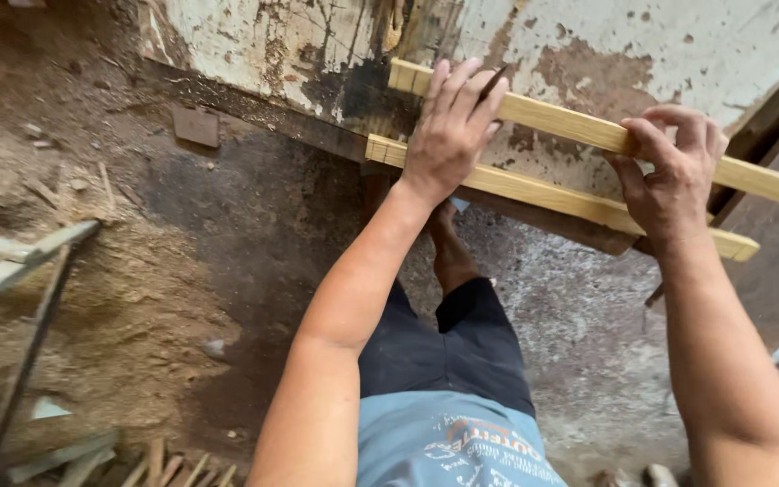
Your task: The person marks thin wooden slats with a pencil on a workbench, aligning each slat against a reference piece and drawing lines along it. They stack the marked slats, reposition new slats one at a time, and continue marking lines along their lengths.
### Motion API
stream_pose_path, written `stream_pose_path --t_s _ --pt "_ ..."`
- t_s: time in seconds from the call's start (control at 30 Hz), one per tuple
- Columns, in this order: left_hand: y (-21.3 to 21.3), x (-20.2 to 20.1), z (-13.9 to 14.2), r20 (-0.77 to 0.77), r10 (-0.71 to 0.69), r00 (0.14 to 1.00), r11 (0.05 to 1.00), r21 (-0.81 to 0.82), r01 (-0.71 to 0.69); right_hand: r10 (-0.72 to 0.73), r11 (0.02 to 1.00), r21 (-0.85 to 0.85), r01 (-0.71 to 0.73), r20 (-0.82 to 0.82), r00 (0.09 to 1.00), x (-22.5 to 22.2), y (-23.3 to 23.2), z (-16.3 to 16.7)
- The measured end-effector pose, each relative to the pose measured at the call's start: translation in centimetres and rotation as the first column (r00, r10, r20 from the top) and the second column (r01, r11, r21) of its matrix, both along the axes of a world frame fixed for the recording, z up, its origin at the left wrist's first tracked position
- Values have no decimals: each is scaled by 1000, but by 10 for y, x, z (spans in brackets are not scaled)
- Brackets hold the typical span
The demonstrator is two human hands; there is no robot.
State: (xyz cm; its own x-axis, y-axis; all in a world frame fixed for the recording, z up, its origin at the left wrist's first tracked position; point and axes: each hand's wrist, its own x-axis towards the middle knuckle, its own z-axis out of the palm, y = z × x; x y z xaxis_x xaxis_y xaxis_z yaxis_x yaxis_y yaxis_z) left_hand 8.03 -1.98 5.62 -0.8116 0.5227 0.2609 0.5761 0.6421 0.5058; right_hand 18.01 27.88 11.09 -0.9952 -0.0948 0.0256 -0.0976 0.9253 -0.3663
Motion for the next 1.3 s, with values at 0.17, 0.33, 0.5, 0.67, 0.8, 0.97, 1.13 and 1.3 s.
stream_pose_path --t_s 0.17,0.33,0.5,0.67,0.8,0.97,1.13,1.3 --pt "2 -17 -23 -23 8 1000 999 48 -7 -100 993 -70 99 -10 995 -5 -17 -15" --pt "-2 -27 -38 -61 6 998 997 82 -1 -127 989 -74 128 16 992 -7 -20 -23" --pt "2 -38 -47 -186 42 982 999 20 -39 -96 992 -82 98 27 995 -19 -21 -24" --pt "-2 -41 -47 -132 -1 991 996 92 13 -118 989 -87 121 43 992 -24 -25 -25" --pt "-2 -46 -50 -166 21 986 991 134 1 -111 991 -72 114 43 993 -24 -25 -26" --pt "1 -49 -54 -184 20 983 992 130 4 -115 990 -77 119 47 992 -27 -26 -24" --pt "1 -51 -51 -166 33 986 991 131 -12 -138 982 -124 144 54 989 -28 -25 -25" --pt "1 -54 -48 -135 34 990 990 141 -15 -129 988 -77 133 46 991 -26 -19 -30"
